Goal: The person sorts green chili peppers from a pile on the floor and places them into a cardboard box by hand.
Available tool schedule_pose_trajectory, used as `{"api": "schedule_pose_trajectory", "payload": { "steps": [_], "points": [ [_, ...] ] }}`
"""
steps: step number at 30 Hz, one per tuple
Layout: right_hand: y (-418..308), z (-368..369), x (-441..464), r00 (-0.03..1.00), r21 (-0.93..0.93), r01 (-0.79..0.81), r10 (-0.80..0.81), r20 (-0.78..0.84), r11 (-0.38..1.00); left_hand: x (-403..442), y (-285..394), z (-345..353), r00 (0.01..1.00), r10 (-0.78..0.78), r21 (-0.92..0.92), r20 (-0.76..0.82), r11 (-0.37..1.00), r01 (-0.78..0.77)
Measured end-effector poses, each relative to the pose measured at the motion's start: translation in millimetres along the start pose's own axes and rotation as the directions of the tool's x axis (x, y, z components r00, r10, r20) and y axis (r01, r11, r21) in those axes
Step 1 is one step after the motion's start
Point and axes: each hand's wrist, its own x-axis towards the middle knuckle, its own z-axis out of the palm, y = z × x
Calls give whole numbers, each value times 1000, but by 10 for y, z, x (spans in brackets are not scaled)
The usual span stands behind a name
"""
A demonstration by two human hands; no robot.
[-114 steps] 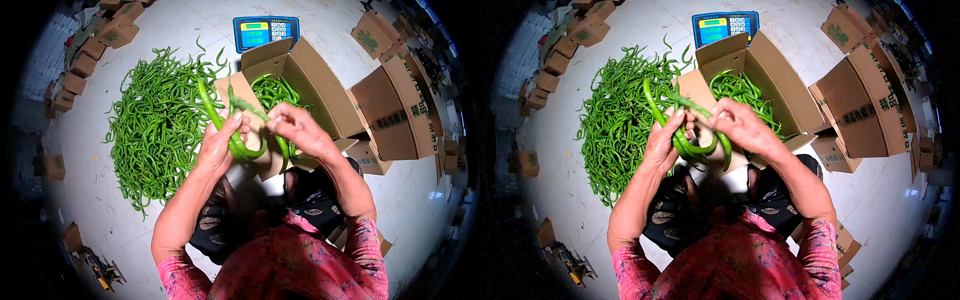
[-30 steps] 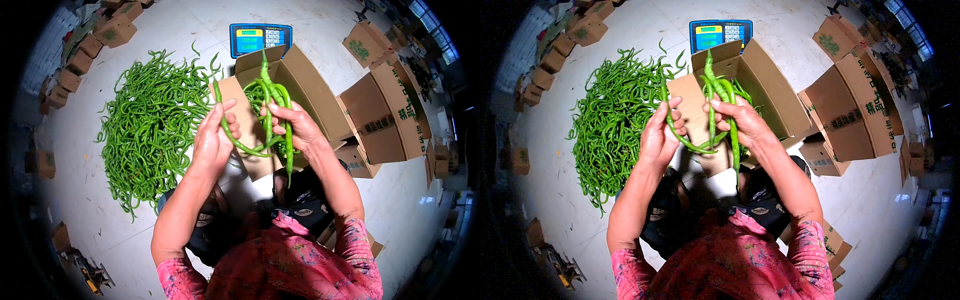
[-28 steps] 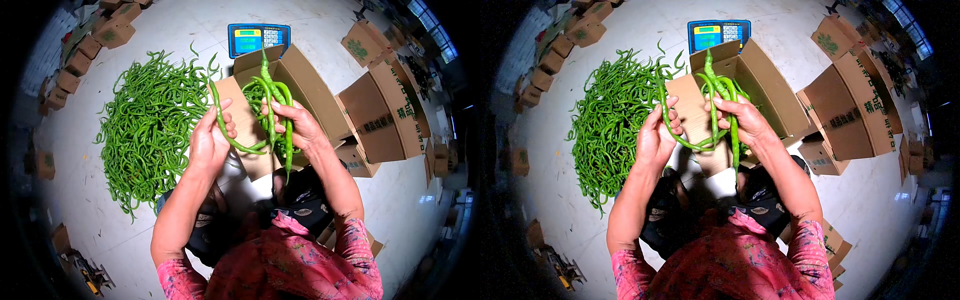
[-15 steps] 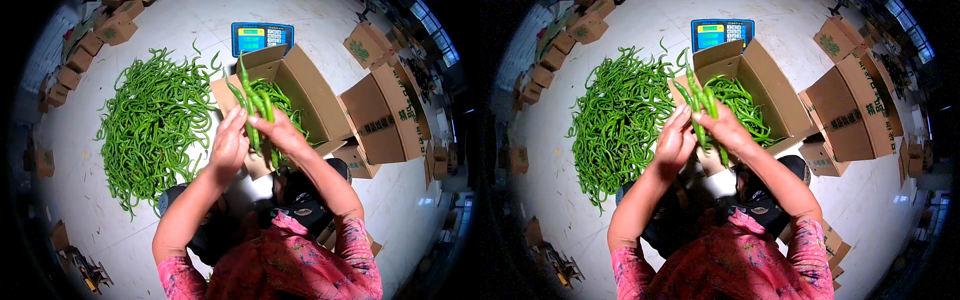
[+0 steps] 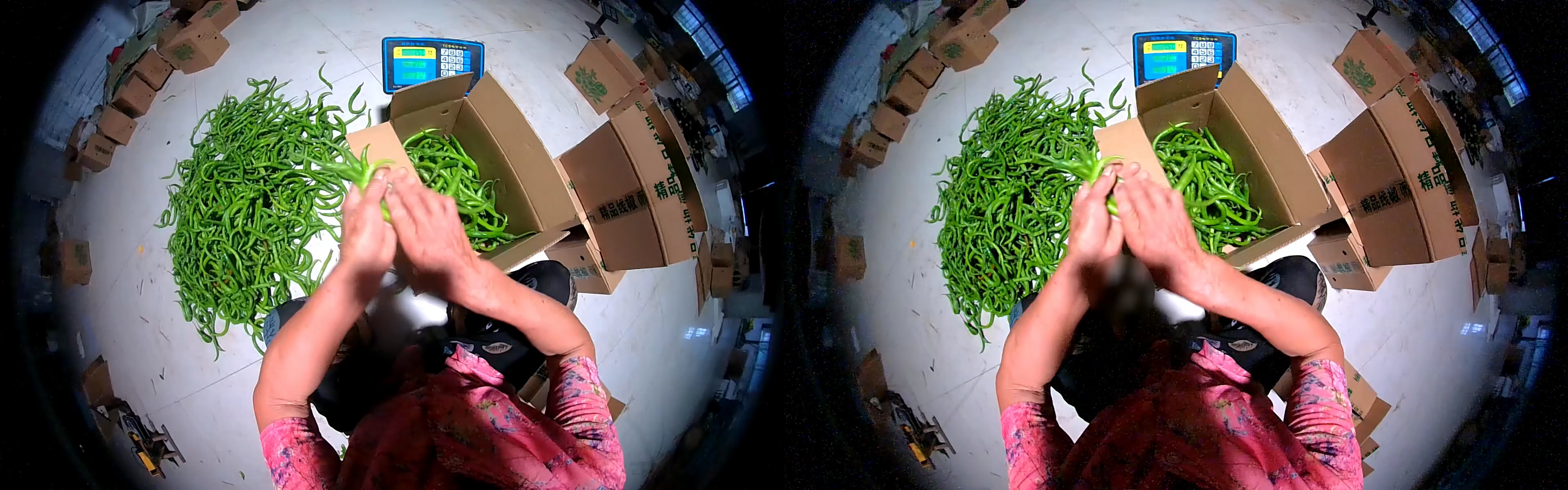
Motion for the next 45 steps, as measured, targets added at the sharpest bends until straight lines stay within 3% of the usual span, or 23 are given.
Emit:
{"api": "schedule_pose_trajectory", "payload": {
  "steps": [3,6,10,12,14,18,23,25,27,28,29,31,34,35,38,39,41,44,45],
  "points": [
    [-268,-15,-111,990,5,112,-111,-84,994,66,296,-24,999,-36,29,17,999,36],
    [-404,-189,-167,975,293,124,-171,140,948,145,414,-89,994,-9,-25,109,1000,12],
    [-357,37,-460,907,412,192,-322,274,891,178,436,-61,984,-10,-1,178,1000,10],
    [-283,19,-527,898,379,296,-391,204,877,170,425,0,982,-29,32,187,999,23],
    [-233,-64,-532,890,374,307,-403,213,875,198,419,48,977,-48,65,206,997,35],
    [-108,-80,-657,877,414,164,-325,353,895,352,421,221,955,-88,158,284,987,44],
    [-113,45,-718,898,390,149,-289,330,909,550,161,748,928,-204,341,313,936,91],
    [-122,107,-739,908,372,141,-269,320,918,639,-139,882,926,-288,424,245,891,165],
    [-111,148,-769,916,353,133,-251,312,926,837,-607,792,929,-281,604,241,793,83],
    [-115,167,-775,919,345,130,-243,310,930,836,-770,813,943,-306,591,130,788,175],
    [-120,187,-785,922,334,129,-237,305,934,829,-856,776,931,-351,711,-101,629,314],
    [-131,210,-809,929,306,126,-221,298,944,998,-1110,362,980,-198,858,2,504,100],
    [-147,227,-831,941,264,113,-188,280,958,985,-1005,172,919,-327,952,220,279,-129],
    [-162,225,-831,948,242,114,-179,265,963,952,-1022,153,908,-326,963,261,148,-224],
    [-211,228,-828,970,200,115,-153,187,973,761,-1040,354,867,-388,876,313,-235,-422],
    [-232,246,-823,980,200,113,-142,137,973,785,-1150,296,843,-409,834,349,-275,-479],
    [-260,287,-814,991,218,114,-128,51,969,757,-1316,308,835,-392,688,386,-481,-543],
    [-226,292,-809,983,265,120,-151,102,957,851,-1565,196,830,-397,573,391,-601,-557],
    [-205,294,-810,978,278,122,-164,132,953,833,-1597,201,804,-389,565,450,-573,-593]
  ]
}}
